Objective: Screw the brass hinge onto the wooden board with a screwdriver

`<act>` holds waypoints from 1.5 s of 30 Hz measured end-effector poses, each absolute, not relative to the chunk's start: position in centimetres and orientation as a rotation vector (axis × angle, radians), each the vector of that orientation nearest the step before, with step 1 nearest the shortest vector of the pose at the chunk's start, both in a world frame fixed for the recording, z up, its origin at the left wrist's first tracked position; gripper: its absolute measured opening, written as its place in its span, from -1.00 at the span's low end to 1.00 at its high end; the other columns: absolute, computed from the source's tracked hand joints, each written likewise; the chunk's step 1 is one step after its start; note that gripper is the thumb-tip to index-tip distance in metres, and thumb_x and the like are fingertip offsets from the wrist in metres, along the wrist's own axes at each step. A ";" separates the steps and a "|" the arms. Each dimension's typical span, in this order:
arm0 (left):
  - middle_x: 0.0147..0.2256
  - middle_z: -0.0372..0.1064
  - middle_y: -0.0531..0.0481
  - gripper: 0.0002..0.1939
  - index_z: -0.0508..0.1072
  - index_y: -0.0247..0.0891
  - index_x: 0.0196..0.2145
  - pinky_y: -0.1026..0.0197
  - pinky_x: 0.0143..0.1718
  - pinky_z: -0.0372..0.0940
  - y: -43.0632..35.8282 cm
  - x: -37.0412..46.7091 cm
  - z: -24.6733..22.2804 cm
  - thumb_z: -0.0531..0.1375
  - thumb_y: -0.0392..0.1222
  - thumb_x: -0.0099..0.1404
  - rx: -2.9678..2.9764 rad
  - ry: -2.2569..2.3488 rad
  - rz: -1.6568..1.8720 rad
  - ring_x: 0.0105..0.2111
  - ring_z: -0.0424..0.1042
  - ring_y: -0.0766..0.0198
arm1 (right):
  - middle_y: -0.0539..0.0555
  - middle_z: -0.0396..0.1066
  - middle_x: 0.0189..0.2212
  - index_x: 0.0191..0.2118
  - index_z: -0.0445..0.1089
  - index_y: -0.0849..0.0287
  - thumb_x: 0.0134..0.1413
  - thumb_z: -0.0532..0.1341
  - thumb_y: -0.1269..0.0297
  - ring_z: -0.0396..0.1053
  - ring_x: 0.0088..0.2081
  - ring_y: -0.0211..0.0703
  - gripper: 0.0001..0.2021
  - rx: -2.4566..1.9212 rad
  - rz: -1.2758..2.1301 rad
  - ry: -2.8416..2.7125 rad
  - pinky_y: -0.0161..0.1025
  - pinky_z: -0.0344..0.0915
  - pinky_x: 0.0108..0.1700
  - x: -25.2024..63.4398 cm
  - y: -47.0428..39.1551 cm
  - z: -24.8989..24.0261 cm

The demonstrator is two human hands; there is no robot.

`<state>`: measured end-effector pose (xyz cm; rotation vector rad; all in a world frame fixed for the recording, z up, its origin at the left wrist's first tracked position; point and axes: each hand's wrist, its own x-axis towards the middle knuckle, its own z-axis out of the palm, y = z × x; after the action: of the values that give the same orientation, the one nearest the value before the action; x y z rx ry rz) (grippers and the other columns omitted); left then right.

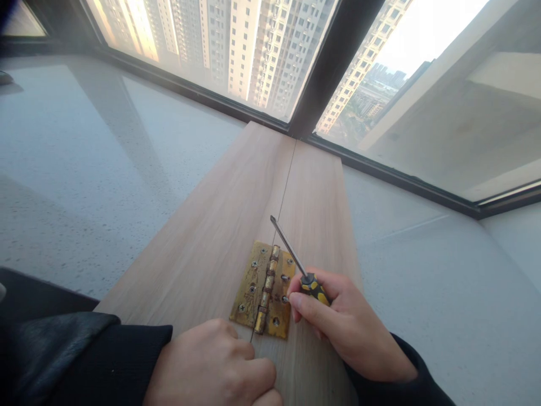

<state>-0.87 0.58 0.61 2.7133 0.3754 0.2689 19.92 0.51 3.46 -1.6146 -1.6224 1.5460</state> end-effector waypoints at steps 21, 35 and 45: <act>-0.46 0.46 0.01 -0.80 0.40 -0.26 -0.40 0.20 -0.74 -0.10 2.4 -0.6 4.0 0.05 -0.20 0.33 2.479 0.390 -0.263 -0.51 0.42 0.23 | 0.07 0.08 -0.50 -0.23 0.18 0.41 0.30 0.18 -0.12 0.09 -0.55 -0.41 -0.47 -1.576 1.512 -1.599 -0.59 0.08 -0.55 20.4 0.5 3.0; -0.48 0.43 0.08 -0.84 0.42 -0.18 -0.41 0.24 -0.74 -0.23 2.0 -0.8 2.7 0.10 -0.21 0.31 2.615 0.298 -0.137 -0.58 0.35 0.29 | 0.05 -0.03 -0.56 -0.28 0.30 0.42 0.20 0.20 -0.26 0.08 -0.48 -0.35 -0.36 -1.731 1.154 -1.664 -0.55 0.16 -0.45 19.5 0.4 3.4; -0.56 0.39 0.05 -0.72 0.35 -0.24 -0.51 0.23 -0.76 -0.22 1.8 -0.7 2.5 0.04 -0.16 0.34 2.508 0.423 -0.049 -0.65 0.28 0.31 | 0.09 0.16 -0.41 -0.25 0.36 0.38 0.30 0.17 -0.10 0.19 -0.38 -0.34 -0.50 -1.631 1.051 -1.821 -0.57 0.23 -0.35 19.3 0.2 3.3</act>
<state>-0.72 1.79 2.49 2.5084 0.4232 -0.0490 19.32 0.20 3.29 -1.6308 -1.8209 1.0506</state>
